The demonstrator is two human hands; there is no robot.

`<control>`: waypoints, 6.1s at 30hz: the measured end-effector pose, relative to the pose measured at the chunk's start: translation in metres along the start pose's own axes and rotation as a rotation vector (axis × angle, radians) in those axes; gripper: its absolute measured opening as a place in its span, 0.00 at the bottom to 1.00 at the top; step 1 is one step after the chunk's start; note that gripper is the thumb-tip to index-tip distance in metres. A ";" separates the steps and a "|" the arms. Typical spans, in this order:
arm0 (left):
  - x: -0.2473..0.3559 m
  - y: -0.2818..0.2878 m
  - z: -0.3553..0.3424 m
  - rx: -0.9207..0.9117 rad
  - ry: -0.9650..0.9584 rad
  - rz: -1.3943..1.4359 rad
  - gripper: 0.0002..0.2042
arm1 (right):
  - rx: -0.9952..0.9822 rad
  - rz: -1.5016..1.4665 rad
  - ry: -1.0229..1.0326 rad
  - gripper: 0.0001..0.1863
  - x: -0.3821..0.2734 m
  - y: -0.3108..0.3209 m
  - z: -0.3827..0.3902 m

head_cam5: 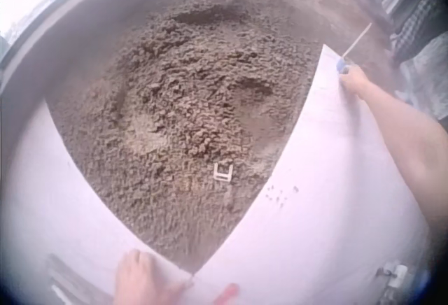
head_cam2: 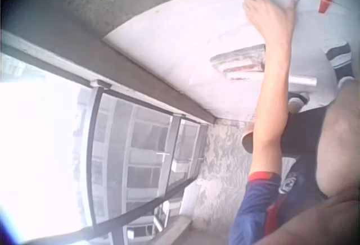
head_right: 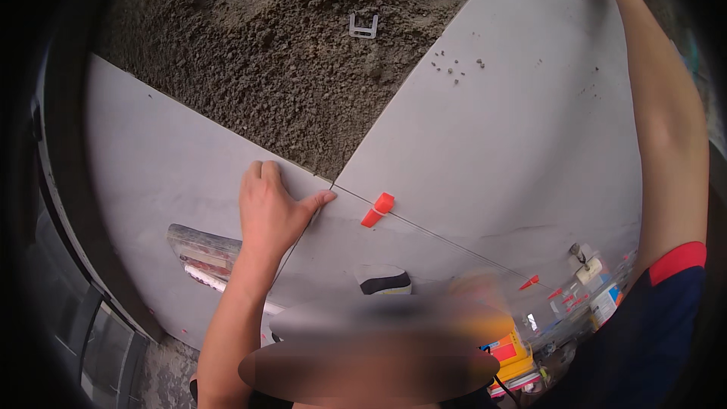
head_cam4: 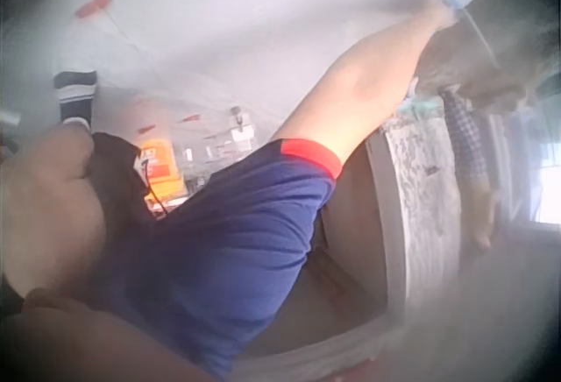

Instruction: Positioning and leveling a large floor tile onto a prepared bed of mortar.

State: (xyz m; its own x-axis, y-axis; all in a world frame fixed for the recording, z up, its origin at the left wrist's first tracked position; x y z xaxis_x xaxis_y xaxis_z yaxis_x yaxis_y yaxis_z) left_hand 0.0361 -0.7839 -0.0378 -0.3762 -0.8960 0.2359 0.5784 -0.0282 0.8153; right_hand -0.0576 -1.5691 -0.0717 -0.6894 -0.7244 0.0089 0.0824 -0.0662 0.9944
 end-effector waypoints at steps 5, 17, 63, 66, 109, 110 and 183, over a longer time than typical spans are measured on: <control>0.000 0.000 0.001 0.077 0.038 0.033 0.34 | 0.070 0.121 0.105 0.22 -0.010 0.007 0.035; -0.060 0.012 0.010 -0.083 0.206 0.408 0.25 | 0.359 -0.013 -0.059 0.19 -0.080 0.099 0.270; -0.624 0.034 0.238 0.712 0.599 0.180 0.38 | -0.428 -0.576 0.493 0.18 -0.851 0.076 0.608; -0.621 0.035 0.239 0.747 0.562 0.175 0.36 | -0.468 -0.406 0.406 0.23 -0.789 0.074 0.620; -0.558 -0.091 0.411 0.665 1.101 0.382 0.45 | -0.387 -1.116 0.960 0.28 -0.924 0.230 0.704; -0.556 -0.085 0.416 0.745 1.099 0.368 0.45 | -0.374 -1.150 0.952 0.29 -0.930 0.211 0.715; -0.388 -0.129 0.412 0.374 0.584 0.470 0.52 | -0.950 -0.423 0.818 0.32 -0.879 0.016 0.745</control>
State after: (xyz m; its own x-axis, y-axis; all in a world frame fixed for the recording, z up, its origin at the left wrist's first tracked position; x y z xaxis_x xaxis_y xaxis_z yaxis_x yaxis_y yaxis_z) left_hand -0.1907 -0.2496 -0.0169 0.3392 -0.8663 0.3667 0.2646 0.4619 0.8465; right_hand 0.0135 -0.4227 0.0153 -0.1836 -0.7090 -0.6809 0.6698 -0.5972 0.4412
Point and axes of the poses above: each hand's wrist, its own z-axis away from the middle knuckle, its own y-axis out of the back of the hand, x = y × z, the point moved 10 cm from there along -z, towards the middle knuckle, and after that the axes turned 9 degrees about y, right-handed, at the moved point
